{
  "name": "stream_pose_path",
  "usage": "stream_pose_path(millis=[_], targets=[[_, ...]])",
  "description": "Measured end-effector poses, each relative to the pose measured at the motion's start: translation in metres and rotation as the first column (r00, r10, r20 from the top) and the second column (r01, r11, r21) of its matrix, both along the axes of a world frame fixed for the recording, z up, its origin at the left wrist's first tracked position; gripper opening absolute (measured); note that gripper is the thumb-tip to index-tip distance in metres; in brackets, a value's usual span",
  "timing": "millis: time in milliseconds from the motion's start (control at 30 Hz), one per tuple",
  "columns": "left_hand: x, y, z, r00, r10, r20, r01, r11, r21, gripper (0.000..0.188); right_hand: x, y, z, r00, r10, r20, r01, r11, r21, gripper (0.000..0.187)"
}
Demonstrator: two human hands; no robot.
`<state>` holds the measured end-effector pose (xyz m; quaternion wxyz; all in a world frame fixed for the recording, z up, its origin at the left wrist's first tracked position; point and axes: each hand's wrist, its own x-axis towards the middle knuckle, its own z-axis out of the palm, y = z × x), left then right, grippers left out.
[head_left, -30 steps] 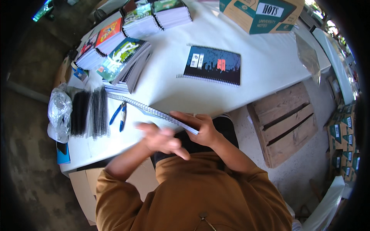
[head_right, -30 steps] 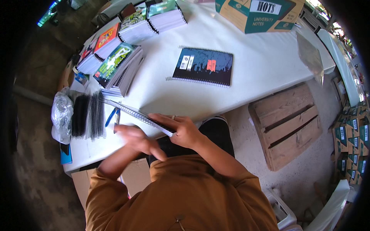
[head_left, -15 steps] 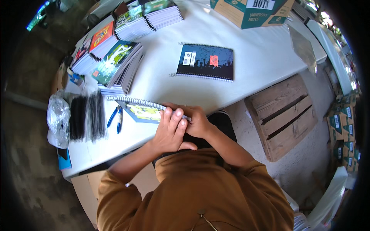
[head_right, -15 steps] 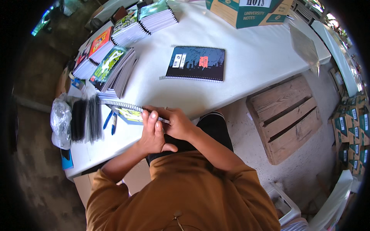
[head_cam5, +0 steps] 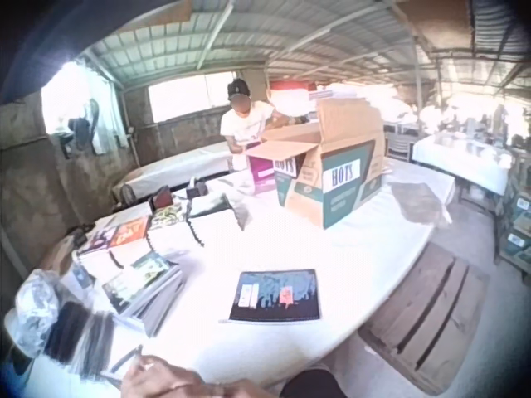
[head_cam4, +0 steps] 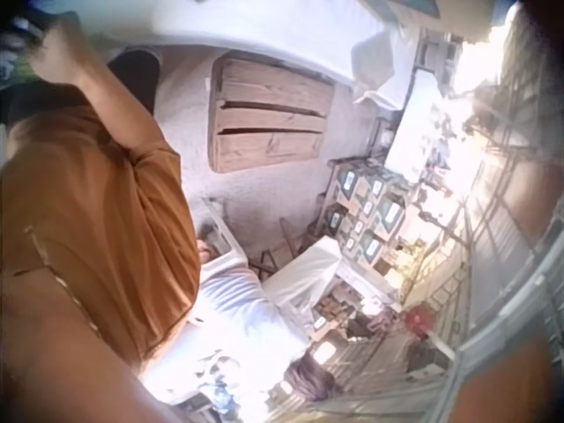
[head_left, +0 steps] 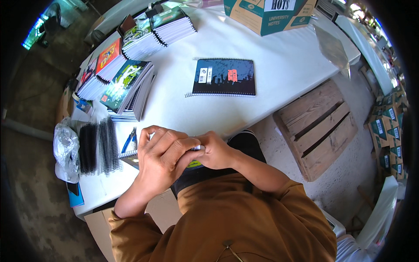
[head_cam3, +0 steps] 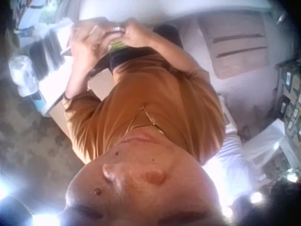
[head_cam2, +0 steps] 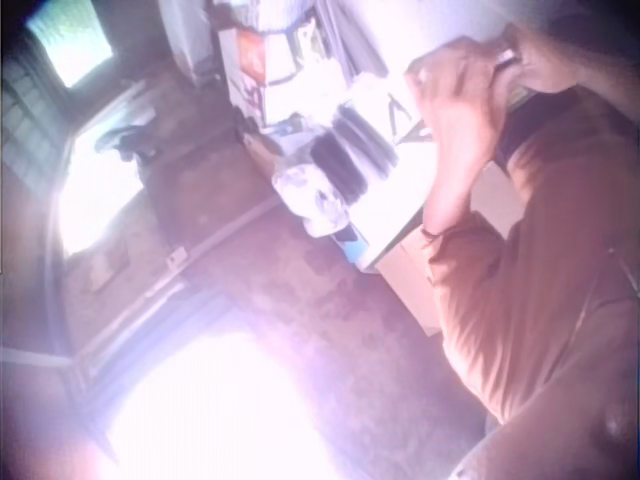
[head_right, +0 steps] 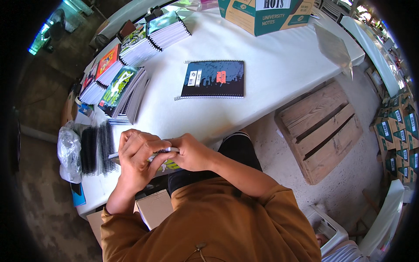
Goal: The person uses pliers to cut the ends of plastic spiral bindings on stacks of notebooks, organizes the notebooks into piles by cover design, and packs several notebooks into a cardboard box.
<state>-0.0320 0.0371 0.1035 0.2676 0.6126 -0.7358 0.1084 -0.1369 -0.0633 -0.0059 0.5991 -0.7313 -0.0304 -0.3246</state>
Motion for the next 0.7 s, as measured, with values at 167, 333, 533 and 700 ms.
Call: stream_pose_path(millis=[167,333,533,700], targets=[[0.031,0.021,0.019,0.900,0.430,-0.074,-0.400,0.881,0.253,0.028,-0.013,-0.036,0.021,0.999,-0.048,0.002,0.047,0.988,0.149,0.038],[0.052,0.027,0.006,0.701,0.484,-0.524,-0.580,0.815,-0.022,0.019,-0.023,-0.145,-0.054,0.532,-0.841,0.101,0.311,0.082,-0.947,0.043],[0.072,0.030,-0.015,0.561,0.303,-0.770,-0.557,0.827,-0.080,0.019,-0.040,-0.165,-0.019,0.528,-0.842,-0.110,0.629,0.475,-0.615,0.020],[0.064,0.000,-0.035,0.635,0.153,-0.757,-0.559,0.768,-0.313,0.016,-0.093,-0.180,0.038,0.221,-0.967,0.125,0.975,0.220,-0.019,0.027]])
